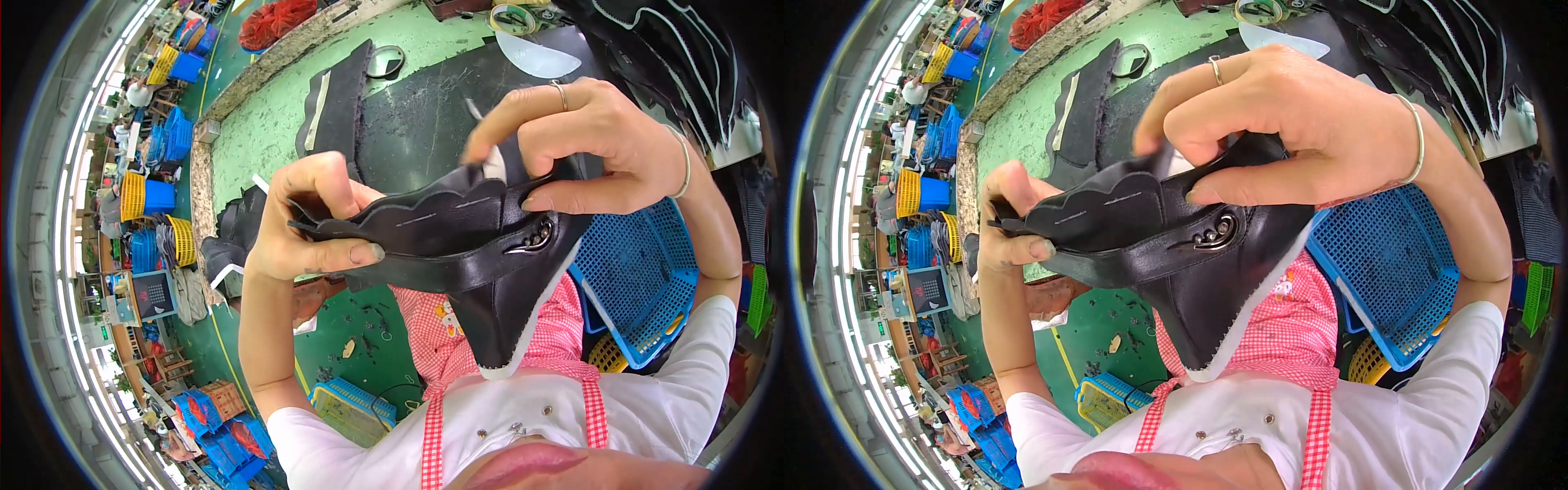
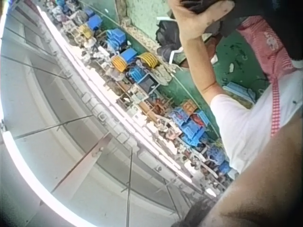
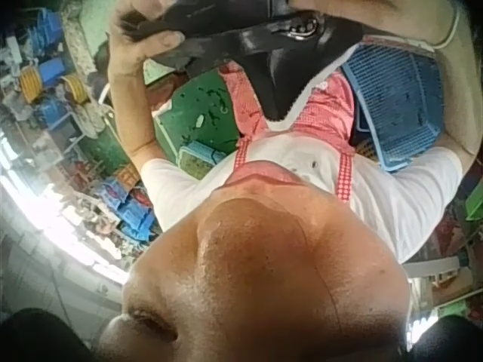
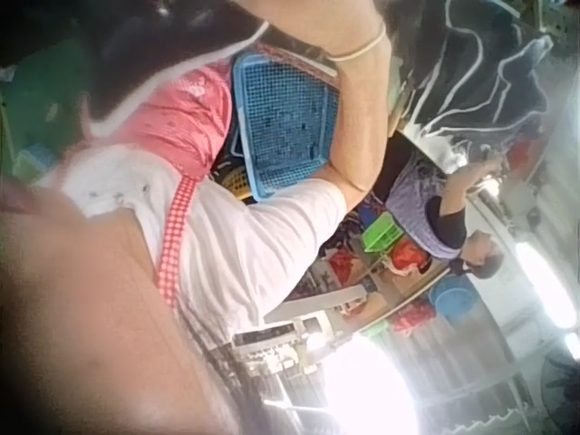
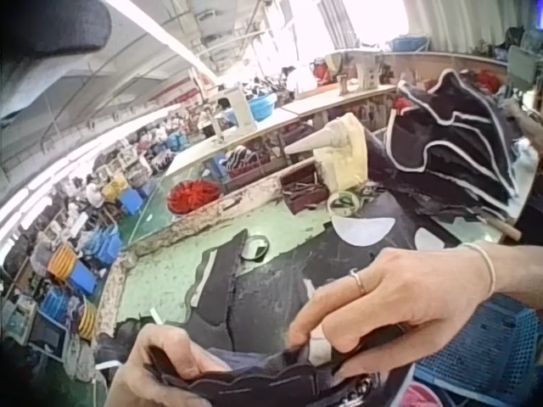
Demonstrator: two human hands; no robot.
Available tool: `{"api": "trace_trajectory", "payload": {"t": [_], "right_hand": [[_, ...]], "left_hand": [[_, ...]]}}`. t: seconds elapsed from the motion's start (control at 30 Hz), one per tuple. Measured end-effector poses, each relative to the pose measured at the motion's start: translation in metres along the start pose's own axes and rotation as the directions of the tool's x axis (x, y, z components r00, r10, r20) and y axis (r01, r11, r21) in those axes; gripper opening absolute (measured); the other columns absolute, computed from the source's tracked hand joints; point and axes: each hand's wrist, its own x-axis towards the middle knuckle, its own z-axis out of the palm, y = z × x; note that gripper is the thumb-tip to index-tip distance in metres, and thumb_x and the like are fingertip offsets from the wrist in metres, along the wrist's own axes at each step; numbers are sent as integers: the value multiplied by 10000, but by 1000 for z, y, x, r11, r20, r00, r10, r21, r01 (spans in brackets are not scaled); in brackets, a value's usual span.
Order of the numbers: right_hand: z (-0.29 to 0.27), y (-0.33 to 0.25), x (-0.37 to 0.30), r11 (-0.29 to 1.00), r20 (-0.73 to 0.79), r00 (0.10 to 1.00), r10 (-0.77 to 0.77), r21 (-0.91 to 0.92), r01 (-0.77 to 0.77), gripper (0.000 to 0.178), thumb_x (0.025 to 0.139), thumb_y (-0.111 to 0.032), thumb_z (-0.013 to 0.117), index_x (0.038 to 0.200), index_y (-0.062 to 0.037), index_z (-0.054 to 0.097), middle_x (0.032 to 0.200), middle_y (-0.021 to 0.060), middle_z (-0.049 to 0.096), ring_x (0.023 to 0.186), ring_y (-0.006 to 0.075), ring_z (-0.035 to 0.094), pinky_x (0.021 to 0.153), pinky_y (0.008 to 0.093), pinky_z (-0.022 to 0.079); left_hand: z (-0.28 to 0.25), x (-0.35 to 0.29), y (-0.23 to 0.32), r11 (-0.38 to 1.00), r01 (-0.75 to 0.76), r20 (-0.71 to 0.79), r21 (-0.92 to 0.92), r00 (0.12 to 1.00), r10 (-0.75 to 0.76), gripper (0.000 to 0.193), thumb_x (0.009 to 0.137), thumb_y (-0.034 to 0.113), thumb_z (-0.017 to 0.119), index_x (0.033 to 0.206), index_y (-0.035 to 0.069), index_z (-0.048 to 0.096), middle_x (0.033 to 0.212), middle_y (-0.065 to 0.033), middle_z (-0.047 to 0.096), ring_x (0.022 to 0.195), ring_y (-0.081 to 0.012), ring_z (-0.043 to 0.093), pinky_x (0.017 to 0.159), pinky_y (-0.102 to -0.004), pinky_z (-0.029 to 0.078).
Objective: Manually aligning and assembling leather shoe upper components and white lining materials at a factory workbench.
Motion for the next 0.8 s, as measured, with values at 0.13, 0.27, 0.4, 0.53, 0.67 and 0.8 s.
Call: {"api": "trace_trajectory", "payload": {"t": [0.13,0.27,0.4,0.53,0.67,0.8], "right_hand": [[5,-7,-3,999,-3,999,45,-5,-45,273,778,-103,751,715,-55,490,919,136,613,610,253,562,550,306,429],[11,-6,-11,991,21,994,105,-85,-103,305,769,-136,769,726,-54,479,795,98,561,570,273,518,507,324,377],[14,-10,-15,982,37,991,128,-148,-121,303,772,-138,763,755,-47,475,765,96,540,568,284,517,507,342,371],[23,-9,-17,981,-38,990,135,-133,-139,309,772,-148,761,758,-49,468,747,92,524,564,291,512,504,352,362],[23,-25,-15,963,-10,990,141,-232,-139,327,764,-167,767,740,-60,459,688,75,481,534,294,494,488,366,355],[31,-21,-13,984,21,995,99,-152,-94,319,782,-168,765,732,-65,467,607,46,455,480,273,484,449,360,337]], "left_hand": [[11,7,20,978,170,-85,121,983,-161,206,723,-57,723,869,-4,588,905,-127,689,852,-167,665,813,-268,494],[17,21,39,779,137,140,612,951,-277,538,728,47,701,1225,-97,553,1162,-143,638,969,-158,640,854,-275,490],[32,27,29,640,99,87,762,964,-253,421,657,95,833,1038,-11,688,874,-54,650,756,-106,573,651,-246,429],[42,25,30,772,474,-128,424,875,-467,354,626,61,866,933,-14,706,741,-32,603,650,-93,519,569,-249,387],[29,22,19,826,428,10,367,886,-463,305,638,20,848,903,-31,706,718,-36,607,643,-99,549,545,-244,385],[20,35,20,859,272,280,434,865,-415,238,683,-7,809,897,-36,708,721,-52,606,637,-123,559,556,-274,409]]}}
